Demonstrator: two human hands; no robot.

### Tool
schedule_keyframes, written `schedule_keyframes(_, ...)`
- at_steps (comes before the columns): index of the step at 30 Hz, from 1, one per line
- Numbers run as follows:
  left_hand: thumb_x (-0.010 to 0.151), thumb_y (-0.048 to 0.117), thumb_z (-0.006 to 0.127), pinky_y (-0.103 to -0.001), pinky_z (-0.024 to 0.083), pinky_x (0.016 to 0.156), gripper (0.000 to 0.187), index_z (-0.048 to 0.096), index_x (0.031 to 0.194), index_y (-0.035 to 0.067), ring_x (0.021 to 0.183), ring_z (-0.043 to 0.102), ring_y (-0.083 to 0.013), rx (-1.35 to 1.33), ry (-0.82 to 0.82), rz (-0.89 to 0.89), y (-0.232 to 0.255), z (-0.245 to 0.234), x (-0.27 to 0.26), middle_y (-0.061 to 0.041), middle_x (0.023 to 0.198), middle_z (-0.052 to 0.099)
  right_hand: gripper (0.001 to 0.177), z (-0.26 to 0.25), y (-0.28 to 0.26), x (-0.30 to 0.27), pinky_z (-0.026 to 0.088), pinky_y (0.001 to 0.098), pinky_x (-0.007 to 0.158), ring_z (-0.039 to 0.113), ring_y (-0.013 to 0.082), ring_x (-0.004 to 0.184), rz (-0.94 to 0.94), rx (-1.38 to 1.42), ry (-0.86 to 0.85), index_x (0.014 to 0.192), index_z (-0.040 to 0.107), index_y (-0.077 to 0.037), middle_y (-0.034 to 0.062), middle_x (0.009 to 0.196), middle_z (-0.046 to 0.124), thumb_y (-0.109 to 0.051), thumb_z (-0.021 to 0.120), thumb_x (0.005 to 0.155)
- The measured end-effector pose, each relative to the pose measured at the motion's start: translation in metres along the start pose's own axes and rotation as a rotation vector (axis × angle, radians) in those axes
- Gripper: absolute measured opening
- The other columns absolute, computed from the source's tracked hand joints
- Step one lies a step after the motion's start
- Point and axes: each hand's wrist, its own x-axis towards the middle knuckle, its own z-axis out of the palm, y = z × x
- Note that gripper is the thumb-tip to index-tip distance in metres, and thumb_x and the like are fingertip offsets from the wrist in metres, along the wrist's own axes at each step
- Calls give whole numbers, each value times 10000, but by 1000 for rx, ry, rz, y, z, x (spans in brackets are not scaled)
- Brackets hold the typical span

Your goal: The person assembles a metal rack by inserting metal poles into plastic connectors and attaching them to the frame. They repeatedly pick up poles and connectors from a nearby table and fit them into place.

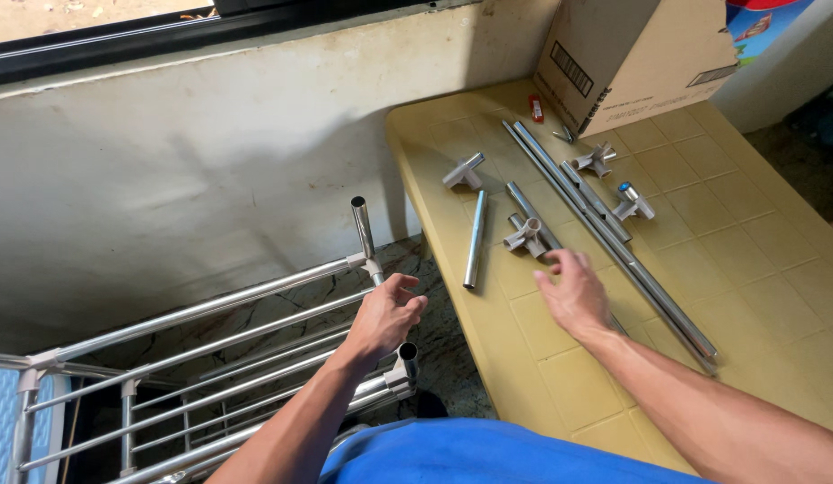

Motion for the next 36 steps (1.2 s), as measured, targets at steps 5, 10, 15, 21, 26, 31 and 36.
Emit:
schedule_keyframes(5, 904, 261, 662, -350, 573, 685, 506, 572, 1358, 59, 797, 723, -202, -24, -41, -8, 3, 6, 3, -116, 993, 772, 596, 17, -65, 5, 539, 454, 874, 641, 275, 1042, -221, 0, -291, 1467, 484, -316, 114, 1152, 618, -442, 663, 913)
schedule_keyframes(10, 902, 255, 669, -319, 569, 696, 525, 560, 1371, 45, 779, 730, -178, -14, -18, 1, 4, 4, 4, -99, 950, 777, 513, 44, -92, 17, 504, 486, 944, 610, 383, 1113, -308, -77, -283, 1378, 568, -296, 188, 1176, 603, -518, 683, 930)
schedule_keyframes(15, 901, 255, 659, -340, 575, 662, 539, 541, 1382, 41, 772, 722, -195, -21, -20, -41, 1, -3, 2, -99, 958, 766, 425, 60, -80, 35, 514, 467, 954, 641, 370, 1075, -342, -68, -258, 1243, 622, -194, 183, 1118, 634, -386, 707, 874)
schedule_keyframes(21, 898, 256, 653, -344, 583, 667, 549, 535, 1386, 35, 805, 728, -185, -18, -36, -54, 1, -4, 4, -101, 993, 764, 376, 45, -66, 32, 514, 485, 893, 637, 380, 1035, -253, 30, -199, 1243, 600, -203, 174, 1098, 619, -244, 641, 872)
schedule_keyframes(26, 893, 257, 657, -345, 585, 710, 546, 543, 1380, 40, 828, 740, -196, -8, -39, -49, -1, 0, 8, -110, 1000, 771, 408, 11, -43, 26, 537, 500, 793, 643, 360, 976, -199, -11, -102, 1309, 550, -234, 159, 1142, 605, -229, 603, 904)
schedule_keyframes(31, 897, 265, 655, -346, 584, 735, 527, 560, 1366, 44, 835, 749, -199, 18, -36, -38, -2, 2, 12, -106, 1008, 774, 498, -14, -11, 33, 532, 441, 632, 661, 284, 799, -156, 51, 17, 1389, 441, -151, 130, 1069, 630, -212, 609, 924)
schedule_keyframes(36, 899, 274, 649, -352, 588, 713, 523, 562, 1363, 48, 831, 748, -197, 24, -38, -48, -1, 3, 10, -106, 1017, 773, 529, -23, 22, 35, 511, 427, 538, 659, 276, 725, 4, 25, 10, 1430, 396, -143, 108, 992, 665, -218, 614, 955)
